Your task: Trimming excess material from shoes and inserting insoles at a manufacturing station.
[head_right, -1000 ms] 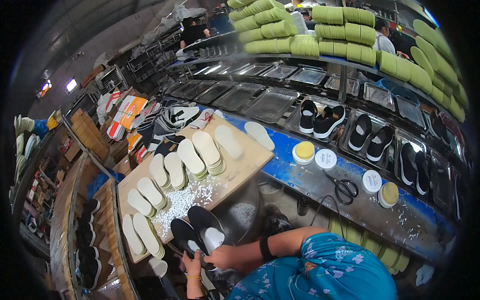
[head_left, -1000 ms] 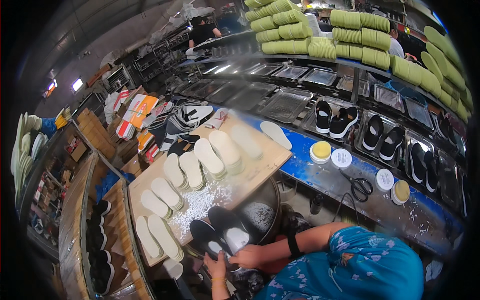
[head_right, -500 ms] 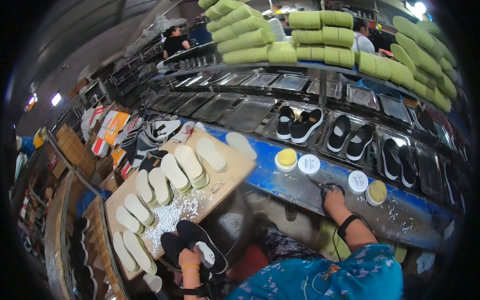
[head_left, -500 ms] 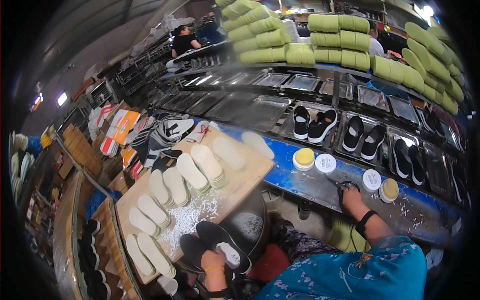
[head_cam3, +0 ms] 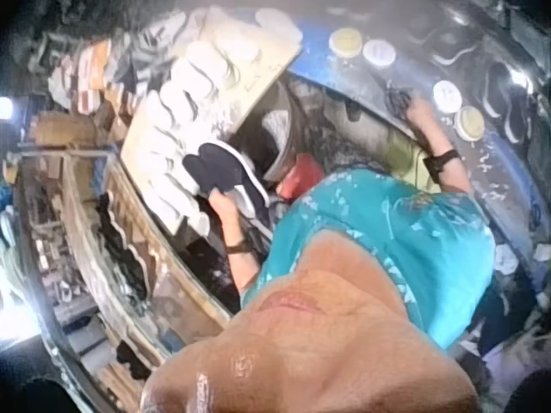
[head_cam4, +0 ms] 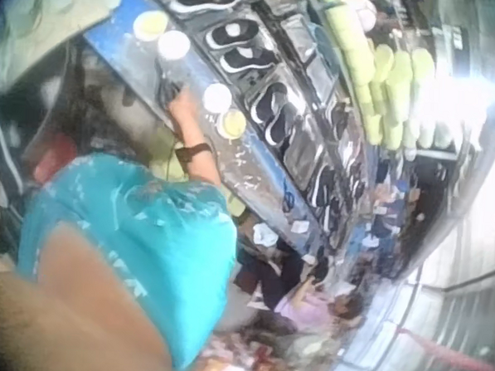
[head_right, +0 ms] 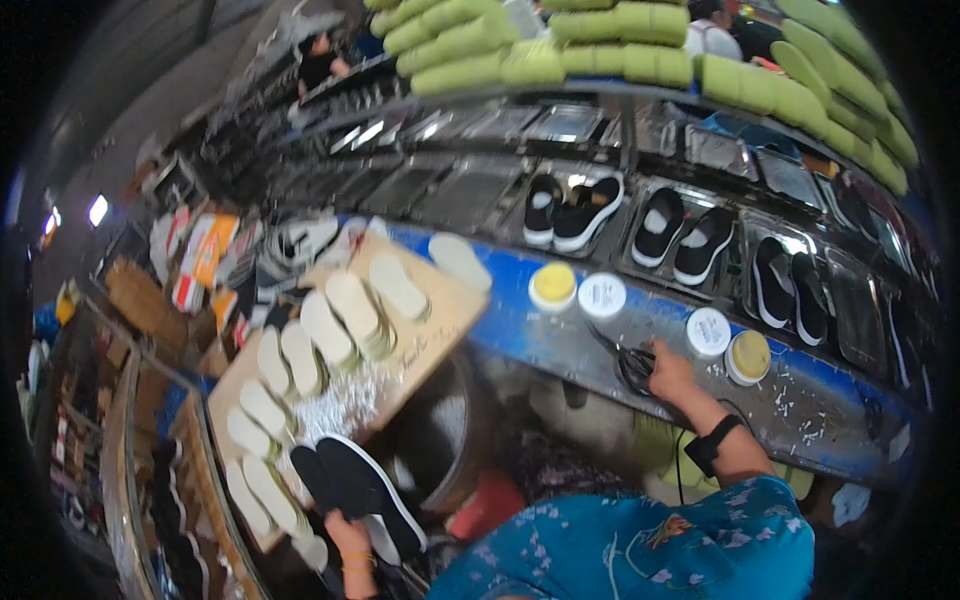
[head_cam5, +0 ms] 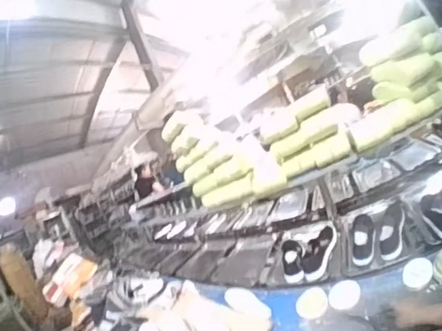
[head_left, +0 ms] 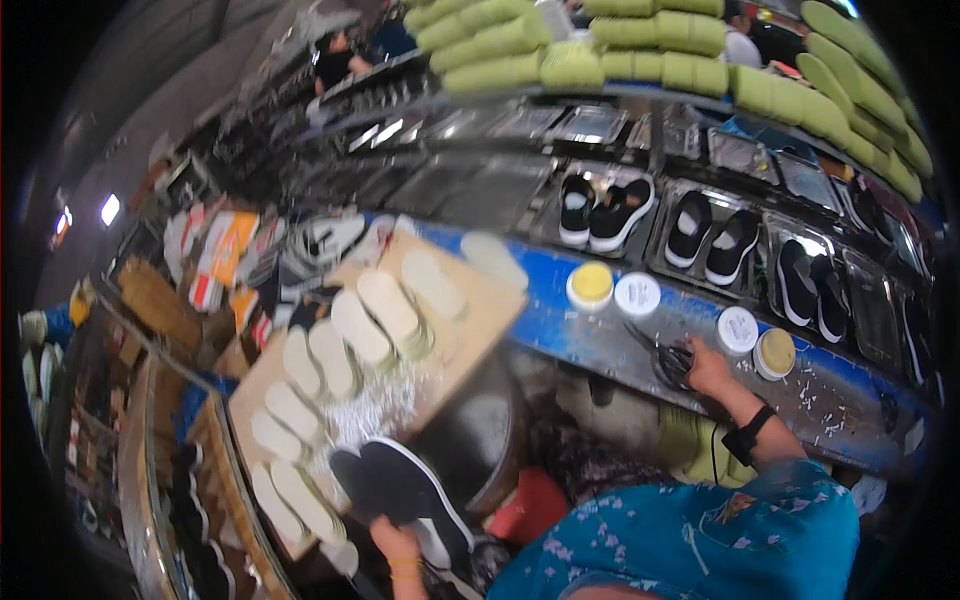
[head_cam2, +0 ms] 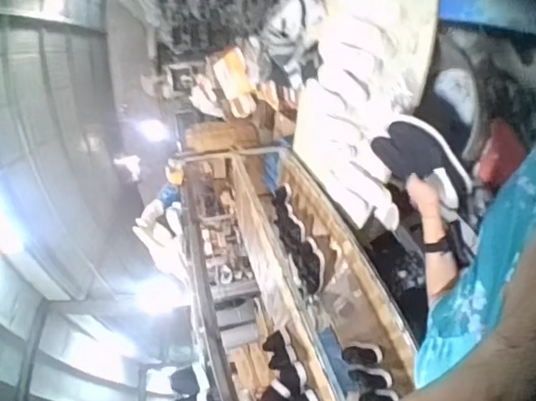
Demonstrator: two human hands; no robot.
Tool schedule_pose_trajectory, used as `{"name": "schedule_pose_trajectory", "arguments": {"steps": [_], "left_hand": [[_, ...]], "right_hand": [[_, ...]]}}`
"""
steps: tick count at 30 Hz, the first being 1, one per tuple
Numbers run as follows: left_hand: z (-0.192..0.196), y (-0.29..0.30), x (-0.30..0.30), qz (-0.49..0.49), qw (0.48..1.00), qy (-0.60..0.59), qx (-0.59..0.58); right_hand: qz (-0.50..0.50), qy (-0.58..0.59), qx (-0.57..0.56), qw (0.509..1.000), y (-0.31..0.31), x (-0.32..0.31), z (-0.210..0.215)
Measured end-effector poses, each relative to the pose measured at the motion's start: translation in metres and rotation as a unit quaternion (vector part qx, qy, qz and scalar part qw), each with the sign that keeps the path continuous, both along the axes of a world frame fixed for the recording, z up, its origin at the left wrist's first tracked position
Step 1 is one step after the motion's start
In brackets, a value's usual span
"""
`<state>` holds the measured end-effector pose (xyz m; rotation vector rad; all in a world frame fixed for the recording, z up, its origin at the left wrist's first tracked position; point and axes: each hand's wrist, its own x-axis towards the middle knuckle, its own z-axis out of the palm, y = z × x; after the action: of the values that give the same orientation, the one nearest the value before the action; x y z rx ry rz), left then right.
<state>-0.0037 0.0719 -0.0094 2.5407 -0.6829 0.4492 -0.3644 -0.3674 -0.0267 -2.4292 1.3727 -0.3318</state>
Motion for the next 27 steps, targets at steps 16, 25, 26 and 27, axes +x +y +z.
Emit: {"name": "schedule_pose_trajectory", "arguments": {"steps": [16,25,26,27], "left_hand": [[0.093,0.077,-0.045,-0.186,0.946,0.262,-0.033],[0.078,0.087,-0.031,-0.25,0.944,0.216,-0.009],[0.07,0.086,-0.028,-0.257,0.948,0.185,-0.018],[0.065,0.086,-0.023,-0.252,0.951,0.177,-0.016]], "right_hand": [[0.593,-0.224,0.297,0.714,0.178,0.249,0.078],[0.601,-0.117,0.168,0.773,0.178,0.247,0.056],[0.582,-0.096,0.201,0.782,0.176,0.24,0.053],[0.548,-0.046,0.237,0.801,0.175,0.234,0.051]]}}
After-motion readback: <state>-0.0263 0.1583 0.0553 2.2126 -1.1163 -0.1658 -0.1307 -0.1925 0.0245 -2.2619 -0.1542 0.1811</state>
